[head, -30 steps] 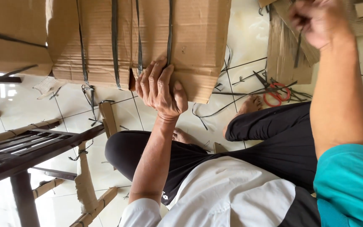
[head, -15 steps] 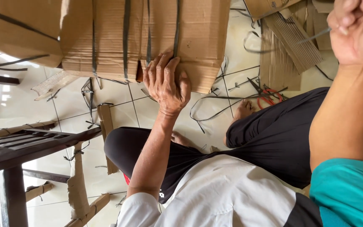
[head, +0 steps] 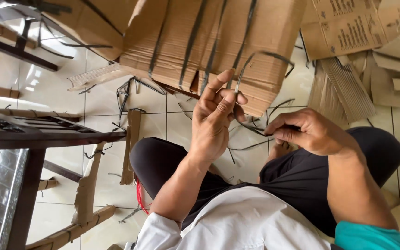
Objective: Wrapping a wooden chair with protective cardboard and securing it with plastic straps for transport.
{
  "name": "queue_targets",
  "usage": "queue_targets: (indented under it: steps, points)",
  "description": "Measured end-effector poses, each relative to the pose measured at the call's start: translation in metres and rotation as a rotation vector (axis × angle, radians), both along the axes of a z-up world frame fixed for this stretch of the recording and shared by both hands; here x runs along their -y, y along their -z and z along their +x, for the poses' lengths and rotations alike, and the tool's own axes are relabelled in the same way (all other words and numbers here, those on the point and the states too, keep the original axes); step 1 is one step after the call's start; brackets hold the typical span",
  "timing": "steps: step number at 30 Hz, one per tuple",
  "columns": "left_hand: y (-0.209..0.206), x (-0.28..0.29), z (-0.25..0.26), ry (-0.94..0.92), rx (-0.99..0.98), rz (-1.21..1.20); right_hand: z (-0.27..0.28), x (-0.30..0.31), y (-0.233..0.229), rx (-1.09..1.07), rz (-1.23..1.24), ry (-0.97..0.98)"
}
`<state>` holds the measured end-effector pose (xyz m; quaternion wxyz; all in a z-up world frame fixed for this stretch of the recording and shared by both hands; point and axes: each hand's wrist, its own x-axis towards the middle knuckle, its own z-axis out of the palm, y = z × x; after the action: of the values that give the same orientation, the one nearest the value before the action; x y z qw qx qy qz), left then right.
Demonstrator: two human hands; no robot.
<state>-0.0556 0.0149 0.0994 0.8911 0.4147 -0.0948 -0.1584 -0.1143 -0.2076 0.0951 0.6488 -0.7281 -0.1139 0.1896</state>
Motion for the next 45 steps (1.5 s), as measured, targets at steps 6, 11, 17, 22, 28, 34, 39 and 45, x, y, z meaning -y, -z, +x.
queue_targets:
  steps: [6, 11, 17, 22, 28, 34, 39, 45]
  points:
    - [0.035, 0.011, -0.021, -0.095, 0.219, 0.146, 0.021, -0.038, -0.019, 0.035, 0.249, 0.375]
    - [0.051, 0.007, -0.03, -0.033, 0.285, 0.384, 0.049, -0.049, -0.049, 0.073, 0.661, 0.709]
    - [0.067, -0.016, -0.019, 0.162, 0.203, 0.684, 0.087, -0.054, -0.058, 0.406, 0.043, 0.618]
    - [0.054, -0.048, 0.015, -0.119, 0.174, 0.412, 0.083, -0.077, -0.067, 0.375, -0.55, 0.01]
    - [0.033, -0.089, 0.052, -0.144, 0.091, 0.073, 0.069, -0.088, -0.041, 0.253, -0.679, -0.022]
    - [0.072, -0.137, 0.117, -0.697, -0.259, 0.264, 0.045, -0.038, 0.026, 0.494, -0.636, 0.521]
    - [0.108, -0.191, 0.193, -0.977, -0.382, 0.414, 0.037, -0.031, 0.061, 0.405, -0.531, 0.822]
    - [0.153, -0.192, 0.221, -0.656, -0.365, 0.526, 0.042, -0.06, 0.041, 0.157, -0.37, 0.89]
